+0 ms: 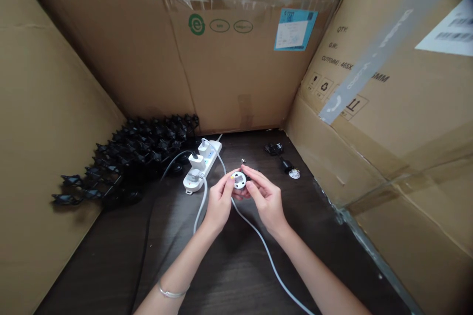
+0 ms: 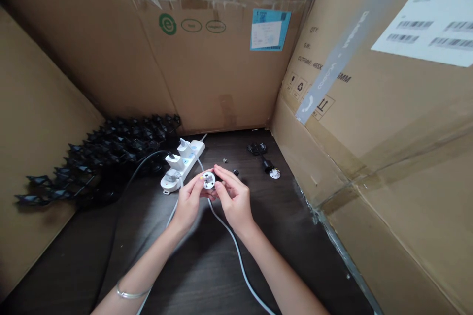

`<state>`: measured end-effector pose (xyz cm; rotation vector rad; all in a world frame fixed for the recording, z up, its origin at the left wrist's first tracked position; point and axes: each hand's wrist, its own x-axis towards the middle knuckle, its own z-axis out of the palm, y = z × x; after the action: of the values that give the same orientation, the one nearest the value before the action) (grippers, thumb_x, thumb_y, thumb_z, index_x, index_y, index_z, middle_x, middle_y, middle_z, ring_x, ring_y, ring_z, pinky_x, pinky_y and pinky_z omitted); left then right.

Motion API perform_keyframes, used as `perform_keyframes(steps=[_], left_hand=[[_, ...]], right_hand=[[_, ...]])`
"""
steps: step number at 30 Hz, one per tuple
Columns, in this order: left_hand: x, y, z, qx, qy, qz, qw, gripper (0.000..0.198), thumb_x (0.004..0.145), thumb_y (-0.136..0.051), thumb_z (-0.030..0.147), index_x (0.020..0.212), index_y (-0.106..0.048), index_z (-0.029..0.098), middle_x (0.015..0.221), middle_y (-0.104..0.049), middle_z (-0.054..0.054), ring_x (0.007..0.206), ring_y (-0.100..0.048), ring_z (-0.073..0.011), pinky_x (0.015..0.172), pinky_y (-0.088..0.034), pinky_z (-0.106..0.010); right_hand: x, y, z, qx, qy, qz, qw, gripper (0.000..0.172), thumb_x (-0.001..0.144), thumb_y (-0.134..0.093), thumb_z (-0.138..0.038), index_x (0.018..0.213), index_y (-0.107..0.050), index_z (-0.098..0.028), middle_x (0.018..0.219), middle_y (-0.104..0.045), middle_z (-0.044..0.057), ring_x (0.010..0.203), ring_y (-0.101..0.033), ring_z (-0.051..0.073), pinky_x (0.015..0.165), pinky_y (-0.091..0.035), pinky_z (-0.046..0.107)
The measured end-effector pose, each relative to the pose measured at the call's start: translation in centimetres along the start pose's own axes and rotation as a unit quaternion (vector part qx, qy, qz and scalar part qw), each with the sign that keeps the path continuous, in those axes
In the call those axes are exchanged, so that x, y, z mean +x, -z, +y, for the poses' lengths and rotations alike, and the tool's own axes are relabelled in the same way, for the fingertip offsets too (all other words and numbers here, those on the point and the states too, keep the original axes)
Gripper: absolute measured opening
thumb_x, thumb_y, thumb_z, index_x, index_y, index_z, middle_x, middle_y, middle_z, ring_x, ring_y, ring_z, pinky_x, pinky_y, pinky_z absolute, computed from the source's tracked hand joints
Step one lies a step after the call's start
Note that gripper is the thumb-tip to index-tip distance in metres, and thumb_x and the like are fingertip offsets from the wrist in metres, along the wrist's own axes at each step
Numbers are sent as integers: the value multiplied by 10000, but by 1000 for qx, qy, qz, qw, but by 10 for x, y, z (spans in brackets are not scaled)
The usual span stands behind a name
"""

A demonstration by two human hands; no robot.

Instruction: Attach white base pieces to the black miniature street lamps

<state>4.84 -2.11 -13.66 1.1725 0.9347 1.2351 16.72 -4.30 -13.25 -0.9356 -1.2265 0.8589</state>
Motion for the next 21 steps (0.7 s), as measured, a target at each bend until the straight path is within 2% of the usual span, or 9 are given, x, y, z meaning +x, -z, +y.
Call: perform_keyframes(steps=[5,9,11,14,21], left_hand=[[0,-1,1,-41,29,15,999,445,827,-512,463,1069,-612,103,836,-686,-78,595,-620,-143,533,-506,-247],[3,0,2,-82,59,10,995,471,779,-554,506,1032,-614,114,823,-673,-70,614,-632,-147,525,-506,-239],[3,2,1,-88,64,-1,994,429,763,-588,482,1008,-616,131,796,-662,-48,618,-631,-137,535,-507,-226],[4,3,1,-89,70,-6,994,365,743,-637,426,976,-608,147,749,-638,-18,605,-622,-125,556,-513,-228],[5,5,0,-101,70,-26,992,340,744,-650,378,1007,-586,172,830,-637,-23,708,-640,-143,644,-523,-258]], right_hand=[[-1,0,0,-5,3,-16,1000,300,852,-541,-223,1129,-648,-266,1228,-582,70,1038,-612,226,771,-576,333],[-2,0,0,-45,39,-23,998,315,850,-533,-193,1137,-643,-265,1224,-589,63,1074,-593,223,850,-550,363],[-3,0,-2,-75,66,-26,995,333,842,-533,-165,1140,-640,-268,1211,-600,57,1107,-573,221,899,-523,378],[-3,-1,-5,-102,98,-33,989,360,829,-532,-125,1139,-641,-272,1196,-611,53,1107,-572,215,883,-525,361],[-2,-1,-8,-107,111,-33,987,369,826,-528,-105,1137,-640,-268,1194,-613,56,1088,-584,208,833,-539,332]])
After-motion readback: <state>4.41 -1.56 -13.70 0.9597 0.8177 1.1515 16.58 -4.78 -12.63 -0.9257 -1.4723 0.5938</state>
